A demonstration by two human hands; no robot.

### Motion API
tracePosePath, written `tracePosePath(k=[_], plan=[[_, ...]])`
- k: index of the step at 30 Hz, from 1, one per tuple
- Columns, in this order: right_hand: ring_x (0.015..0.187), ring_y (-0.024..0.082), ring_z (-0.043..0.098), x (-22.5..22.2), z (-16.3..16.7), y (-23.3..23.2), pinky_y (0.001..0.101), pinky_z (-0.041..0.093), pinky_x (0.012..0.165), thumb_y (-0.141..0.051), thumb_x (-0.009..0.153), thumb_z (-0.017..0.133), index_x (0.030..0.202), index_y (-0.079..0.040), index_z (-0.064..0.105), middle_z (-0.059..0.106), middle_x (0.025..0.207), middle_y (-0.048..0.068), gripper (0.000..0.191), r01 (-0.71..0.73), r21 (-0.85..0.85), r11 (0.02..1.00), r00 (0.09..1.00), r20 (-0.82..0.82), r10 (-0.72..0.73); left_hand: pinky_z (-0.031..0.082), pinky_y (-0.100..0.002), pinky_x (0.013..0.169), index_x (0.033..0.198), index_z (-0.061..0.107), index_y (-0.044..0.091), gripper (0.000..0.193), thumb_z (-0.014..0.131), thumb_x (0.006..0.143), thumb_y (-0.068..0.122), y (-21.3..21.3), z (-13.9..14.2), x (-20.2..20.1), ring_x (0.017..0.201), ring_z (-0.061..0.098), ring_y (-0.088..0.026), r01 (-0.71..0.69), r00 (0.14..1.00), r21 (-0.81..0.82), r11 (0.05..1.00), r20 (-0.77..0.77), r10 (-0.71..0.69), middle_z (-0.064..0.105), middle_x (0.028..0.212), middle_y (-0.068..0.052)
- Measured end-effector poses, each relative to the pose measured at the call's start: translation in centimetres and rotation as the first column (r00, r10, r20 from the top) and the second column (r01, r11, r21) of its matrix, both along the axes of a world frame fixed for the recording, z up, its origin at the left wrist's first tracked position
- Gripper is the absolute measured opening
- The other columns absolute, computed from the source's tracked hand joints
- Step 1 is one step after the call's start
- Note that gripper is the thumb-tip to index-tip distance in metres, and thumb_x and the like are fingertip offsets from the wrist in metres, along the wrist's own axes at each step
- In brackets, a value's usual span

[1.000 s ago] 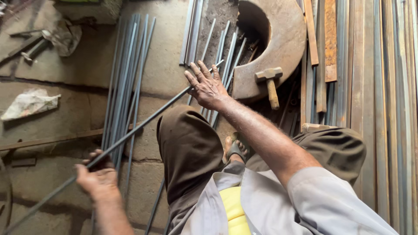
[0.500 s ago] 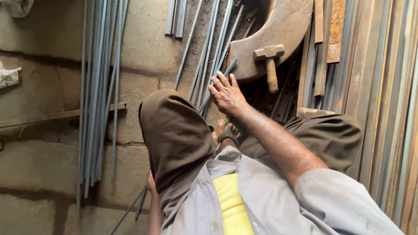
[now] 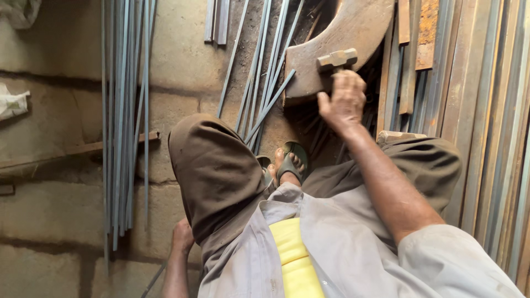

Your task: The person sits on the floor and straightens long square metal rods one at a time, holding a rod against a curved stone anvil and striking it with a hammer, then runs a hand along the rod to check it and sets it with a pile of finished rods.

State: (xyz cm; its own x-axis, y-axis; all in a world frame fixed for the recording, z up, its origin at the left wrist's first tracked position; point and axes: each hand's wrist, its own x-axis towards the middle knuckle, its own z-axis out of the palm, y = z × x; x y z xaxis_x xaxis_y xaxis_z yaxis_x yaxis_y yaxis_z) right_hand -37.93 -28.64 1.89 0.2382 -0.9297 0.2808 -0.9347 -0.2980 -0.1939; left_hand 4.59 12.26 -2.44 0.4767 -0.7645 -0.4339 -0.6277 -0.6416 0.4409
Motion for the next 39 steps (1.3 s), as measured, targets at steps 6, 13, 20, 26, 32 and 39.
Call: tracePosePath(k=[6, 13, 20, 26, 32, 39], plan=[[0.060, 0.015, 0.060, -3.0, -1.7, -1.1, 0.0310, 0.047, 0.049, -0.031, 0.087, 0.074, 0.107, -0.011, 0.054, 0.067, 0.083, 0.004, 0.035, -0.149, 0.752, 0.642, 0.492, 0.620, -0.612, 0.055, -0.045, 0.074, 0.102, 0.075, 0.008, 0.044, 0.059, 0.094, 0.048, -0.3, -0.1, 2.2, 0.082, 0.075, -0.033, -0.045, 0.987, -0.010, 0.999, -0.154, 0.043, 0.073, 0.085, -0.019], [0.048, 0.008, 0.045, 0.2, 4.7, -1.1, 0.0248, 0.032, 0.038, -0.036, 0.106, 0.066, 0.095, -0.010, 0.051, 0.053, 0.069, -0.001, 0.031, -0.335, 0.511, 0.792, 0.138, 0.858, -0.495, 0.053, -0.045, 0.070, 0.093, 0.078, 0.006, 0.049, 0.059, 0.099, 0.051, 0.2, 2.9, 3.1, 0.078, 0.070, -0.037, -0.048, 0.991, -0.040, 0.998, 0.122, 0.052, 0.071, 0.079, -0.019], [0.064, 0.011, 0.063, 1.3, 7.0, -2.4, 0.0246, 0.054, 0.051, -0.013, 0.115, 0.059, 0.124, -0.002, 0.043, 0.057, 0.085, 0.003, 0.021, -0.256, -0.188, 0.948, 0.561, 0.770, 0.304, 0.055, -0.043, 0.072, 0.087, 0.078, 0.007, 0.049, 0.061, 0.096, 0.052, -0.5, 2.6, 3.8, 0.076, 0.074, -0.033, -0.047, 0.996, -0.052, 0.998, 0.069, 0.050, 0.074, 0.078, -0.016], [0.069, 0.029, 0.064, 2.7, 6.3, -1.4, 0.0412, 0.052, 0.058, -0.019, 0.102, 0.076, 0.102, -0.004, 0.050, 0.064, 0.078, 0.014, 0.030, -0.254, 0.062, 0.965, 0.845, 0.500, 0.190, 0.055, -0.046, 0.074, 0.086, 0.078, 0.007, 0.048, 0.062, 0.097, 0.051, -0.4, 3.0, 3.6, 0.082, 0.072, -0.038, -0.022, 0.989, -0.037, 0.999, 0.147, 0.027, 0.073, 0.083, -0.019], [0.077, 0.025, 0.074, 2.7, 6.7, -1.6, 0.0371, 0.059, 0.065, -0.022, 0.109, 0.068, 0.120, -0.005, 0.053, 0.071, 0.089, 0.012, 0.025, -0.258, -0.122, 0.958, 0.658, 0.704, 0.267, 0.054, -0.048, 0.073, 0.093, 0.078, 0.007, 0.050, 0.058, 0.099, 0.052, -0.8, 3.5, 3.0, 0.085, 0.071, -0.039, -0.047, 0.994, 0.019, 0.999, 0.099, 0.045, 0.073, 0.087, -0.020], [0.075, 0.027, 0.067, 3.2, 6.8, -0.1, 0.0426, 0.054, 0.064, -0.027, 0.099, 0.071, 0.104, -0.004, 0.051, 0.068, 0.083, 0.016, 0.031, -0.193, 0.366, 0.910, 0.906, 0.422, 0.022, 0.053, -0.048, 0.072, 0.086, 0.073, 0.004, 0.050, 0.064, 0.097, 0.052, 0.1, 1.8, 3.4, 0.079, 0.068, -0.041, -0.089, 0.988, -0.035, 0.995, 0.121, 0.093, 0.070, 0.081, -0.022]])
